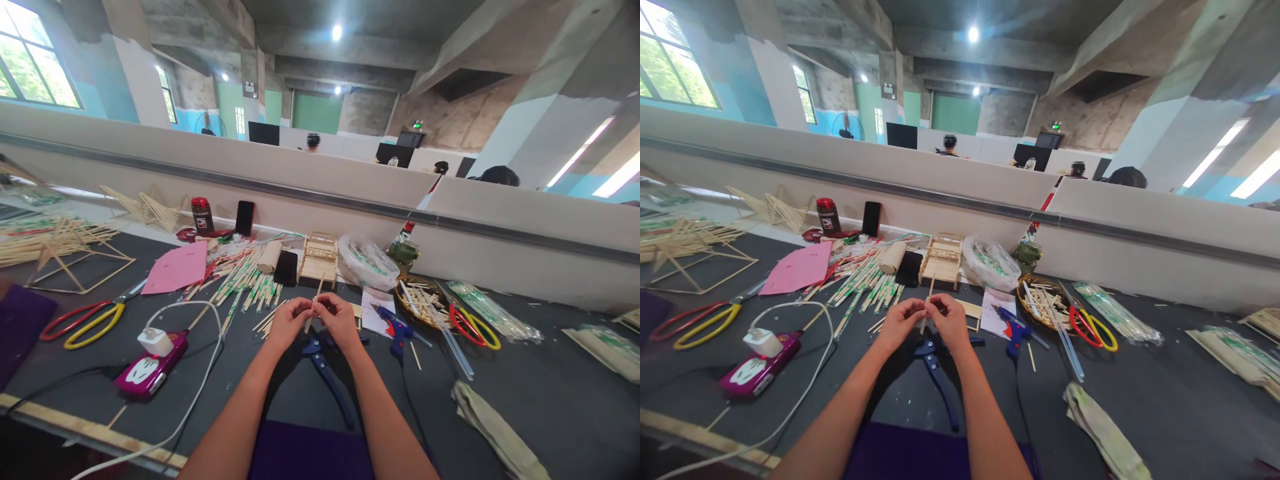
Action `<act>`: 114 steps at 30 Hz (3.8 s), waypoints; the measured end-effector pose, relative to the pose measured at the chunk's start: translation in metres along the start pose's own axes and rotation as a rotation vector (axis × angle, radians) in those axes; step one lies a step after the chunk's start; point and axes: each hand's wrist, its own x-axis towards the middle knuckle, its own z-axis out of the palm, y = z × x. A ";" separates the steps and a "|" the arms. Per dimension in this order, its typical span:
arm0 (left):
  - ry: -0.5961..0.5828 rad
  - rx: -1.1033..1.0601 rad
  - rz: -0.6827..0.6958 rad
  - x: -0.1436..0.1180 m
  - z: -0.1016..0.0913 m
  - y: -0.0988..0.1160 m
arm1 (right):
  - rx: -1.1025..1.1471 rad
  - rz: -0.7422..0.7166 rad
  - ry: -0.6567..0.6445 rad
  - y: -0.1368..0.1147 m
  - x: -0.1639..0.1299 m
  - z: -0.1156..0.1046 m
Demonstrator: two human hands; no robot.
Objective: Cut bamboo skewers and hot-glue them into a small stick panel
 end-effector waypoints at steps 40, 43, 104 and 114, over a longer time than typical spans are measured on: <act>-0.018 -0.078 -0.043 0.000 0.002 -0.017 | -0.325 -0.040 -0.139 -0.011 -0.003 -0.015; 0.065 -0.179 -0.087 0.001 0.001 -0.019 | -0.535 0.021 -0.320 -0.022 -0.018 -0.030; -0.458 -0.167 -0.186 -0.009 -0.031 0.007 | -0.862 -0.304 -0.263 -0.027 -0.042 -0.054; -0.455 -0.080 -0.185 -0.008 -0.033 0.005 | -0.880 -0.305 -0.263 -0.026 -0.043 -0.055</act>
